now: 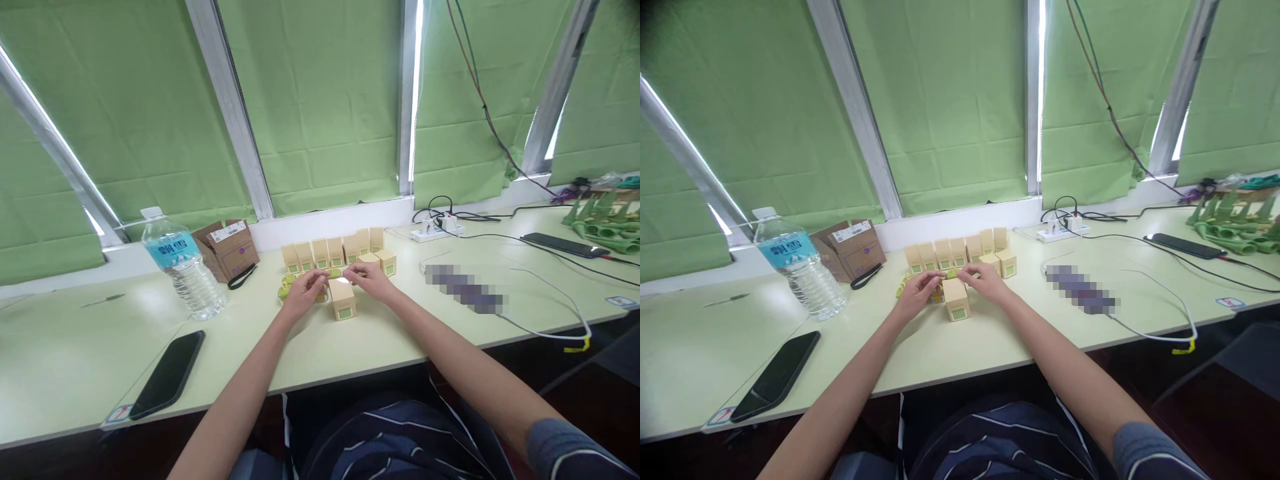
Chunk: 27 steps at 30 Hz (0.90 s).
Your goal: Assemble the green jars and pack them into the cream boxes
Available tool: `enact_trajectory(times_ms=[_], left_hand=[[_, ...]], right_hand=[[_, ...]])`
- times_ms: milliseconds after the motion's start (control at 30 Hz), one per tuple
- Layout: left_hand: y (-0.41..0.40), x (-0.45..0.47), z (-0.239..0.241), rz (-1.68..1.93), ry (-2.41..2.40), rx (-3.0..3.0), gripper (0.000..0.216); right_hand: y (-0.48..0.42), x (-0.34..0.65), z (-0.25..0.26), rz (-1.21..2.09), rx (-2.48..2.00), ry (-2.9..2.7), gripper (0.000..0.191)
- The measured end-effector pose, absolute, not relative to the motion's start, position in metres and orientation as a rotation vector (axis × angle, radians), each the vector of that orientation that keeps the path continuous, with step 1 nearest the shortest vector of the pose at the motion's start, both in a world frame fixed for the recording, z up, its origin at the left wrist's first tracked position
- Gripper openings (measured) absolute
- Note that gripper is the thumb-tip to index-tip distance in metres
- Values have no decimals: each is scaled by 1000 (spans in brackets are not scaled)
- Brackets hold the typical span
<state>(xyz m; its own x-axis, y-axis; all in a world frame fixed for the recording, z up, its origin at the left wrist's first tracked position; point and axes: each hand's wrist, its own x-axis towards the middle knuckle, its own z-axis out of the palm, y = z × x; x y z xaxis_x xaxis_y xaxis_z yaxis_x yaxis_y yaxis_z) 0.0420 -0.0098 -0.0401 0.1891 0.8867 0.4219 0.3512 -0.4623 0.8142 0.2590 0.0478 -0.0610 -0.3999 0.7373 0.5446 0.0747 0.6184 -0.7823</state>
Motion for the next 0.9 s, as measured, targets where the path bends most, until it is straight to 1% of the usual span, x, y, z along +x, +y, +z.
enact_trajectory(times_ms=[367,733,900], left_hand=[[-8,42,-42,1174,1311,2057,33],[-10,43,-41,1145,1360,2067,34],[-11,42,-42,1107,1356,2135,33]], right_hand=[[49,260,-62,730,-728,-1951,39],[51,258,-64,818,-784,-1975,39],[50,258,-65,970,-806,-1977,45]])
